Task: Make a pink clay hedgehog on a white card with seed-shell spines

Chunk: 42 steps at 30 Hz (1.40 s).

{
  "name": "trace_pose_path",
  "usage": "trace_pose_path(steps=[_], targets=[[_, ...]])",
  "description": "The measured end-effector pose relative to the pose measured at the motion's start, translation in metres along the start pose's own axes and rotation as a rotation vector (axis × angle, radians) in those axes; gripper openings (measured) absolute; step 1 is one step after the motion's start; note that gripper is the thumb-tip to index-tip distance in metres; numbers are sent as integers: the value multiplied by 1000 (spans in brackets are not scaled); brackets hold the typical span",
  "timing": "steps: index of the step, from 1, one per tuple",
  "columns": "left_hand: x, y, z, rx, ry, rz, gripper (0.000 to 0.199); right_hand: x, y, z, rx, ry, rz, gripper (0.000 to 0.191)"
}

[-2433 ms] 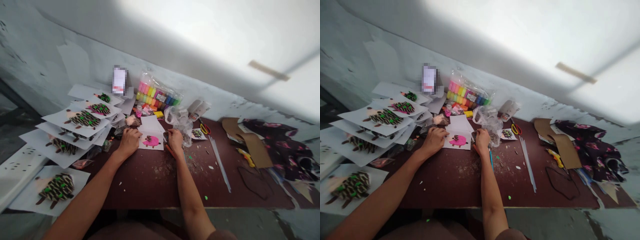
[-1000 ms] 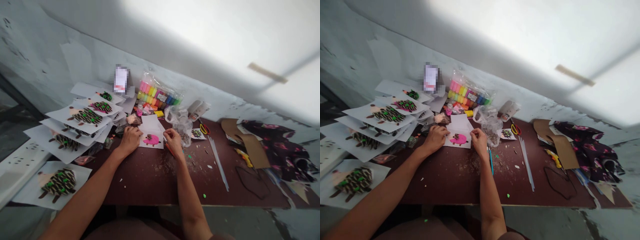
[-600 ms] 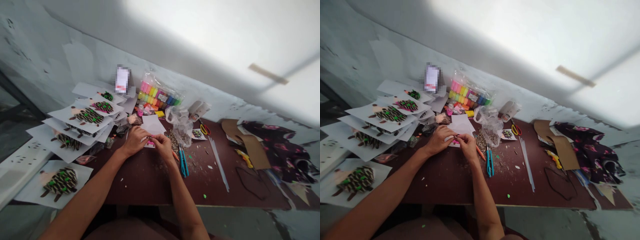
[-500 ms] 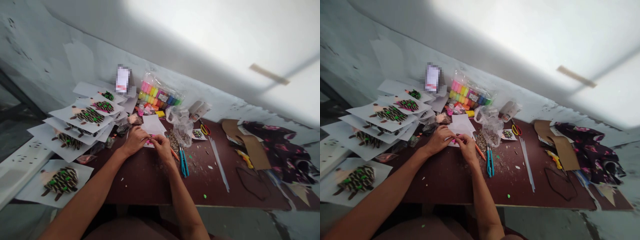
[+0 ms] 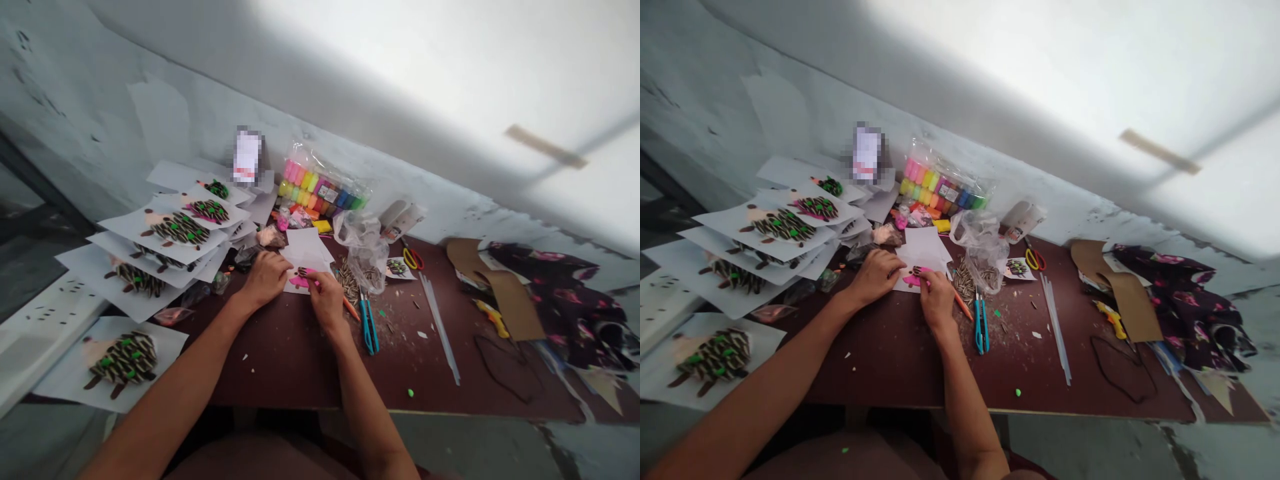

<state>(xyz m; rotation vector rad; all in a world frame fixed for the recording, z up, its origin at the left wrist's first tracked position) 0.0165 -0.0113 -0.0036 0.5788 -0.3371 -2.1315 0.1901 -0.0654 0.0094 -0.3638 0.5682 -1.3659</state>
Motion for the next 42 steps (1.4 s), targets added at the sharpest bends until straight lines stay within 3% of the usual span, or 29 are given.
trace_pose_path(steps=[12,42], targets=[[1,5,0,-5,-27,2,26,-2,-8,-11,230,-44,-77,15],[3,12,-10,-65,-56,-41,30,-5,-11,-18,323,-63,-130,14]])
Point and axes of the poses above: each hand's wrist, its own x-axis away from the middle knuckle, its own z-axis out of the back of the hand, y = z × x, the point moved 2 cm from there along -x, towards the middle knuckle, and after that the axes turned 9 degrees about -y, right-handed, at the moved point
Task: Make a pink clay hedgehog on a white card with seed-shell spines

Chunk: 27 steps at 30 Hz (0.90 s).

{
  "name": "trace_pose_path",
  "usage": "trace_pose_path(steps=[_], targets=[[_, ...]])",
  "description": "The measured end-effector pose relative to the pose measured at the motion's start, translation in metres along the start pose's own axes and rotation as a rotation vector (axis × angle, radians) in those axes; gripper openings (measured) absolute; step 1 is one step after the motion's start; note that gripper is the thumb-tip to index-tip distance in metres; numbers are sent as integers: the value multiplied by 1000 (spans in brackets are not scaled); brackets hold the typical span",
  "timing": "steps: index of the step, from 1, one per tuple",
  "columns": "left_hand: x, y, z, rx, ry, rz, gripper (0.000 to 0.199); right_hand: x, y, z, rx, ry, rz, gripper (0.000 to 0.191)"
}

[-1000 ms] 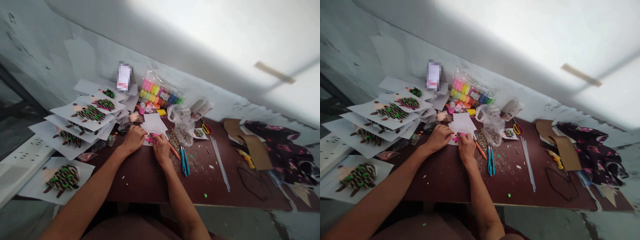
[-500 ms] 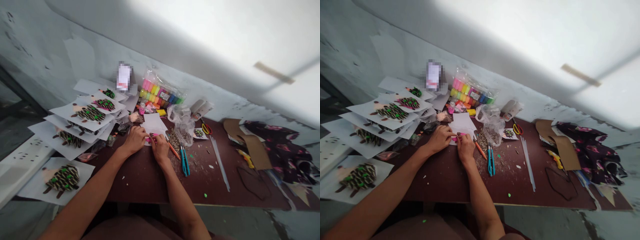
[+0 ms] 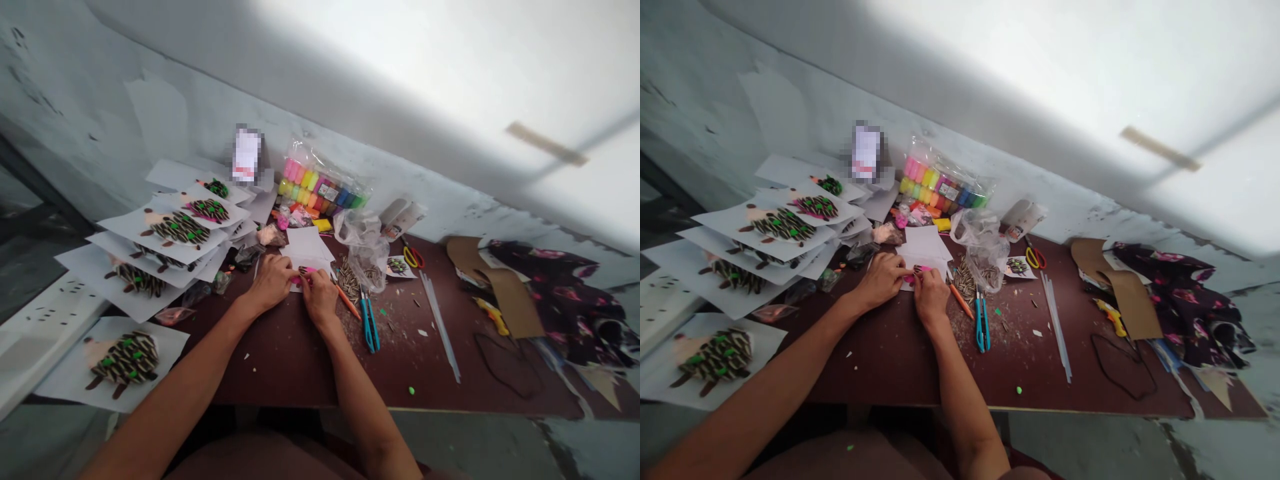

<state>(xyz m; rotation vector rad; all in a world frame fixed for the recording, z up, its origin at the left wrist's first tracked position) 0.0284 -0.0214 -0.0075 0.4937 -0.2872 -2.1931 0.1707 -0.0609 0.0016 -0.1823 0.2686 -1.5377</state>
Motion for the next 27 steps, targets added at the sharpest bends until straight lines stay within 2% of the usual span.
trace_pose_path(steps=[9,15,20,23,27], targets=[[-2,2,1,-47,-42,-5,30,0,-3,3,10,-46,-32,16],[-2,3,0,-53,-49,-11,31,0,0,0,-2,-18,-14,16],[-2,3,1,-24,-8,-5,31,2,0,1,-34,26,10,15],[-1,1,3,11,26,14,31,1,7,7,-72,96,15,17],[-1,-3,4,20,46,35,32,-6,34,24,-71,125,-125,19]])
Point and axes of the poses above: each hand's wrist, its own x-axis away from the middle knuckle, its own z-axis out of the back of the hand, y = z × x, the point moved 2 cm from there along -x, towards the middle knuckle, and after that the axes turned 9 degrees about -y, right-handed, at the moved point
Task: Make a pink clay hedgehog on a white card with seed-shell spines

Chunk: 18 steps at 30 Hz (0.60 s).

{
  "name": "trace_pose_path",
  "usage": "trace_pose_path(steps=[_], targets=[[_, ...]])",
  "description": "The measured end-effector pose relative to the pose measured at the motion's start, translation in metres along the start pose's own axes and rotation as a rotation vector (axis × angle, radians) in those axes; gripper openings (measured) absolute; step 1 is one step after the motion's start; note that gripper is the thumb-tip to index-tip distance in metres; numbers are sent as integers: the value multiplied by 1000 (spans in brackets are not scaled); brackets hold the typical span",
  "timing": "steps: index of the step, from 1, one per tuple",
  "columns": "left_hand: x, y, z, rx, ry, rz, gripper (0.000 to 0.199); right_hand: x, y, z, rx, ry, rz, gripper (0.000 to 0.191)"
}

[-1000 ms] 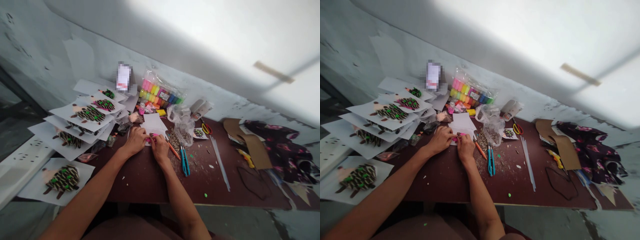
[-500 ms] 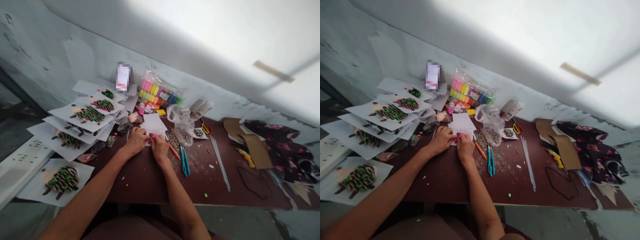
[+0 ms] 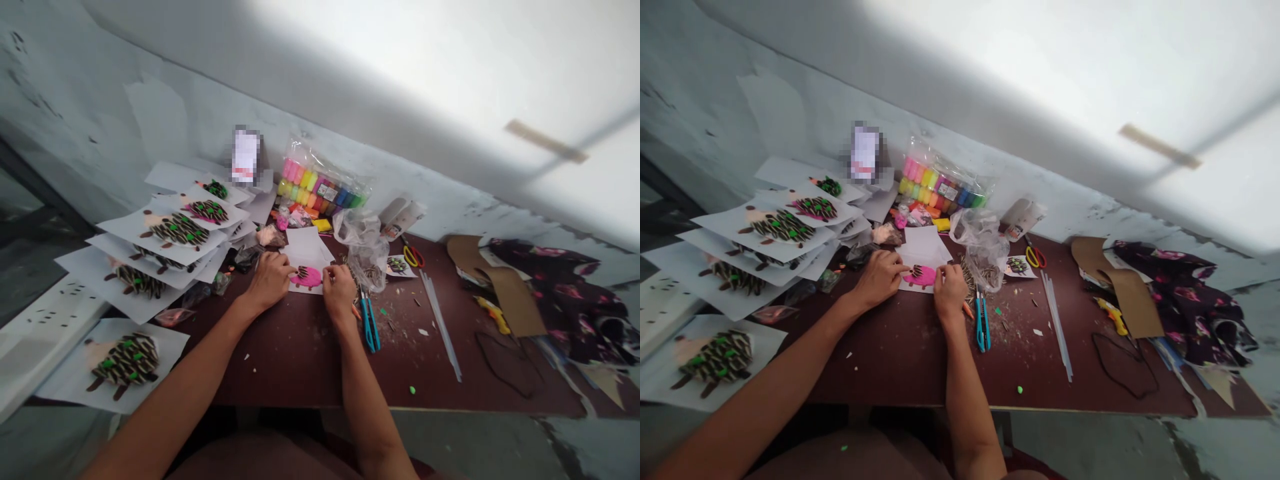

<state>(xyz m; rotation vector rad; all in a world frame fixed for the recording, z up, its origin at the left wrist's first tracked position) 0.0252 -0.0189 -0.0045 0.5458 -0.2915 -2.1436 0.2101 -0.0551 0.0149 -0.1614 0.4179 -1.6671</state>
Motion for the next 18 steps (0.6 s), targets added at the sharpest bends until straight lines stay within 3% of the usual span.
trace_pose_path(steps=[6,10,18], targets=[[0,-1,0,19,7,4,33,-24,32,25,148,-86,-210,24],[1,-2,-1,28,27,16,32,-33,37,24,215,-145,-195,22],[0,-7,0,36,30,54,34,-33,40,15,220,-137,-178,22]])
Point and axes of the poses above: each hand's wrist, its own x-axis away from the middle knuckle, its own z-axis out of the back of the hand, y = z × x, the point moved 2 cm from there along -x, towards the middle knuckle, and after that the axes turned 9 degrees about -y, right-handed, at the moved point
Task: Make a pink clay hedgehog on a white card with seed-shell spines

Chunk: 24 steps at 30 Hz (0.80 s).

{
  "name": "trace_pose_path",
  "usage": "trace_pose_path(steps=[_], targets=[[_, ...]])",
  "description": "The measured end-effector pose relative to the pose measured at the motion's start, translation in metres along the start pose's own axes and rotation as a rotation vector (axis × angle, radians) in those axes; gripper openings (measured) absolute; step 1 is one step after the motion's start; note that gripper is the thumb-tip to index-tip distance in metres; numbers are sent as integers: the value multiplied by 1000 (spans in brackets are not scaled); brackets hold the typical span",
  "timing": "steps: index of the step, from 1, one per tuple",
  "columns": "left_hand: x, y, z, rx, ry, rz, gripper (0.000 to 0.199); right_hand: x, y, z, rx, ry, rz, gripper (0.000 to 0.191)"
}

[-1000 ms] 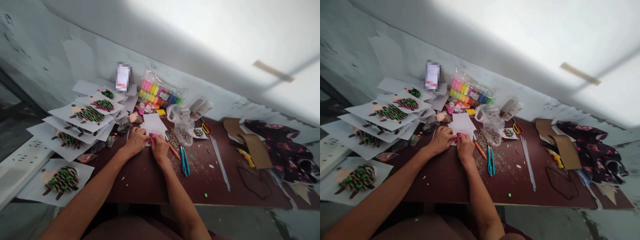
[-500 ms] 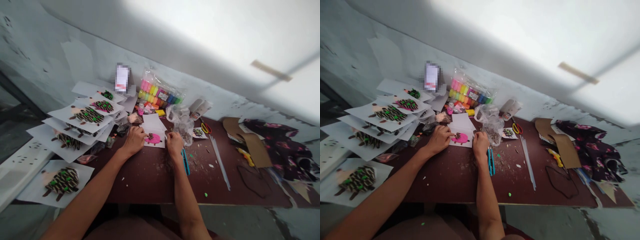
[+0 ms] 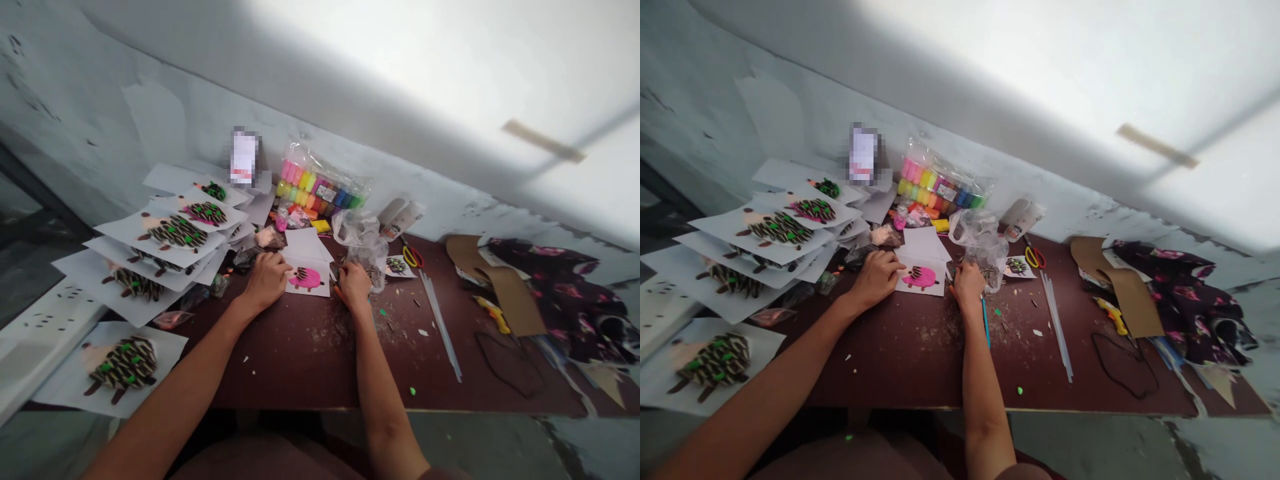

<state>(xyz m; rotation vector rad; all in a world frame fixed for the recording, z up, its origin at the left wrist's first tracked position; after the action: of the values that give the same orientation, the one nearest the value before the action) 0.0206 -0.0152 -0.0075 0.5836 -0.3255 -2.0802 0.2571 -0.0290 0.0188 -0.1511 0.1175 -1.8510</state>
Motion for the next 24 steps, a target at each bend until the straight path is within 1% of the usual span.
trace_pose_path(steps=[4,7,9,11,14,15,17,19,22,24], targets=[[0,0,0,1,-4,6,34,1,-2,0,2,-24,-21,20],[0,-1,1,1,-5,15,33,1,-1,0,-24,-16,-19,19],[0,-1,1,0,-8,20,33,1,1,0,-64,13,-1,18],[0,-2,1,0,-18,25,33,3,3,2,-129,71,28,18],[-1,-2,0,3,-34,32,33,8,2,4,-277,138,99,20],[-1,-2,0,3,-35,32,33,11,-1,3,-336,138,136,20],[-1,-2,0,0,-31,32,33,19,-10,-1,-457,97,237,20],[-1,-1,0,-6,-25,34,33,30,-22,-7,-526,53,342,20],[0,-1,1,-7,-23,29,33,45,-38,-16,-575,20,400,17],[0,0,1,-4,-26,22,33,52,-47,-20,-547,19,429,16]])
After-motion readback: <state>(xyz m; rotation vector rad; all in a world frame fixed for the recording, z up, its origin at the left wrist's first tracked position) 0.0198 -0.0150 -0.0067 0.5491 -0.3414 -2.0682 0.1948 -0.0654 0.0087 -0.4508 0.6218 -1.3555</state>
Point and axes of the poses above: each hand's wrist, its own x-axis away from the middle knuckle, its own z-axis out of the back of the hand, y = z × x, the point moved 2 cm from there along -x, towards the middle knuckle, and after that the axes turned 9 degrees about -y, right-handed, at the moved point
